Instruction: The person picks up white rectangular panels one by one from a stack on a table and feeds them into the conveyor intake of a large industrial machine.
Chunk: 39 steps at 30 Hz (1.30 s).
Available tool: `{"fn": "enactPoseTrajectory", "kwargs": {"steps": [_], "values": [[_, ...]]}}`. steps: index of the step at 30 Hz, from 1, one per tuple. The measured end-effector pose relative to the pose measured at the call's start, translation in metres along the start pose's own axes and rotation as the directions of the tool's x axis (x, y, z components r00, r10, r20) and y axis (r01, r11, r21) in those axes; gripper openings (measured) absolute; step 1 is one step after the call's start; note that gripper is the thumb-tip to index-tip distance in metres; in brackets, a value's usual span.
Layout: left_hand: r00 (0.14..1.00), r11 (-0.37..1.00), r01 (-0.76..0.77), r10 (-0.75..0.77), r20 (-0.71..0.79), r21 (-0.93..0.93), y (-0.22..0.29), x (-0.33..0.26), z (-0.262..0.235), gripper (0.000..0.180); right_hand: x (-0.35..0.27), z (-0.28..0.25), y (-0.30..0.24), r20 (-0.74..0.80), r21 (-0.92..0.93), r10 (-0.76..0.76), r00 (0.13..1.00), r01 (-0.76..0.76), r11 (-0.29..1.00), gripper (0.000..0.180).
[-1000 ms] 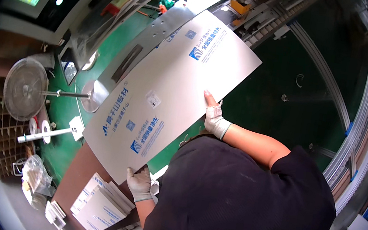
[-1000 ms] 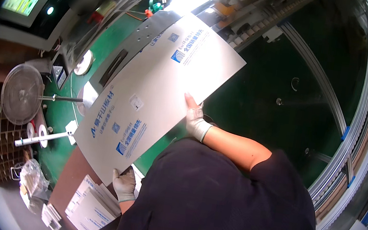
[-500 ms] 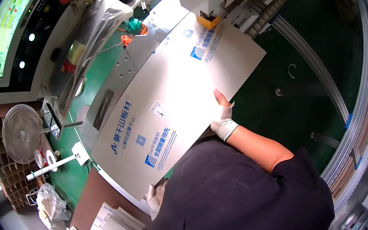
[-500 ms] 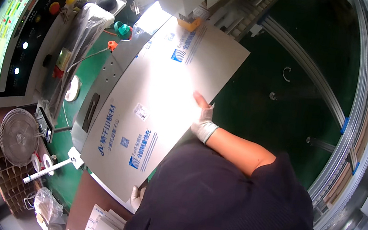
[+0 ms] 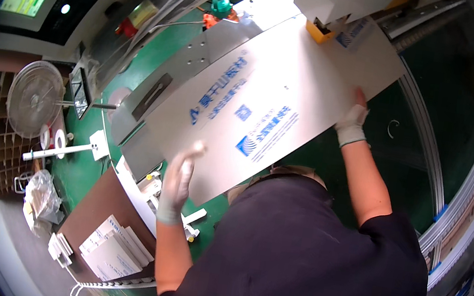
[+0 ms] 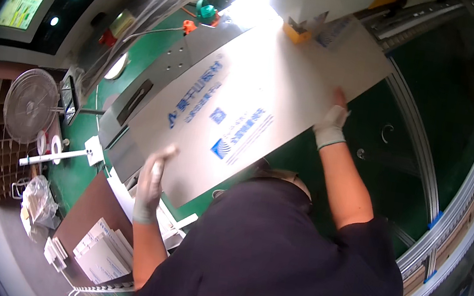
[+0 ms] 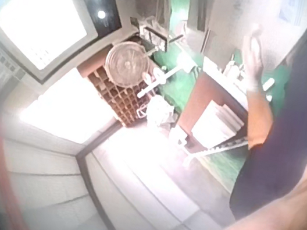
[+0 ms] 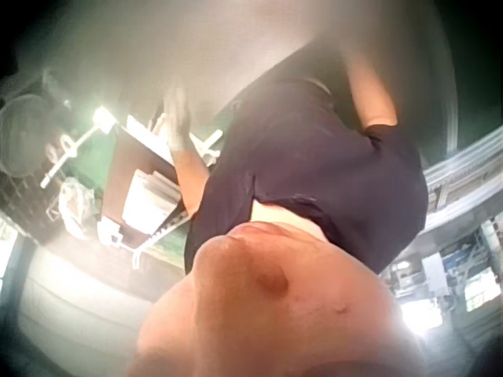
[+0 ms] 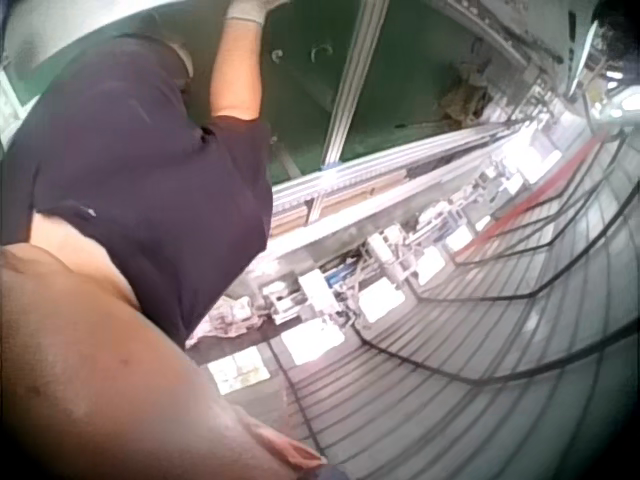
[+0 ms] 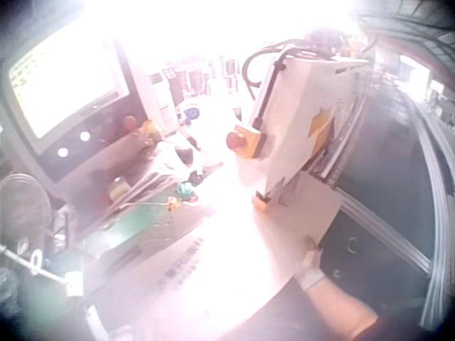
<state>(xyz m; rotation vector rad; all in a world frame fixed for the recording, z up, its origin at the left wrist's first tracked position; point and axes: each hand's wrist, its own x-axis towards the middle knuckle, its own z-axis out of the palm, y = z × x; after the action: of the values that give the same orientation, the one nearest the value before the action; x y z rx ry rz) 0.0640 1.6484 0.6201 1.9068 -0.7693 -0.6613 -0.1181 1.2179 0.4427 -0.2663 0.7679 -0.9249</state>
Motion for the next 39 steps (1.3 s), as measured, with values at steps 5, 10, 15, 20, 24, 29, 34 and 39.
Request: {"fn": "enactPoseTrajectory", "kwargs": {"steps": [5, 10, 15, 20, 24, 29, 34, 39], "values": [[0.968, 0.537, -0.184, 0.246, 0.056, 0.823, -0.066, 0.081, -0.019, 0.056, -0.043, 0.01, 0.027, 0.069, -0.081, 0.208, 0.976, -0.203, 0.976, 0.046], [0.948, 0.507, -0.243, 0.304, 0.092, 0.827, -0.065, 0.138, 0.009, 0.069, -0.126, 0.031, 0.098, -0.057, 0.052, 0.21, 0.976, -0.208, 0.977, 0.06], [0.91, 0.53, -0.386, 0.352, 0.218, 0.755, -0.045, 0.181, 0.034, 0.067, -0.097, 0.031, 0.05, -0.048, 0.02, 0.218, 0.975, -0.217, 0.976, 0.057], [0.889, 0.519, -0.448, 0.345, 0.302, 0.728, -0.018, 0.222, 0.048, 0.066, -0.041, 0.012, 0.019, 0.102, -0.03, 0.16, 0.982, -0.158, 0.987, 0.05], [0.874, 0.475, -0.436, 0.426, 0.234, 0.765, -0.035, 0.239, 0.052, 0.063, -0.07, 0.017, 0.053, -0.105, -0.152, 0.056, 0.993, -0.071, 0.986, 0.055], [0.898, 0.448, -0.395, 0.374, 0.234, 0.802, -0.039, 0.239, 0.052, 0.053, -0.104, 0.037, 0.063, -0.09, -0.052, 0.22, 0.971, -0.226, 0.973, 0.072], [0.894, 0.5, -0.391, 0.407, 0.189, 0.772, -0.034, 0.234, 0.056, 0.048, -0.063, 0.025, 0.029, 0.001, -0.077, 0.113, 0.994, -0.113, 0.991, 0.065], [0.868, 0.485, -0.428, 0.455, 0.198, 0.762, -0.035, 0.234, 0.058, 0.049, -0.025, 0.008, -0.01, 0.069, -0.003, 0.045, 0.997, -0.045, 0.999, 0.062]]}}
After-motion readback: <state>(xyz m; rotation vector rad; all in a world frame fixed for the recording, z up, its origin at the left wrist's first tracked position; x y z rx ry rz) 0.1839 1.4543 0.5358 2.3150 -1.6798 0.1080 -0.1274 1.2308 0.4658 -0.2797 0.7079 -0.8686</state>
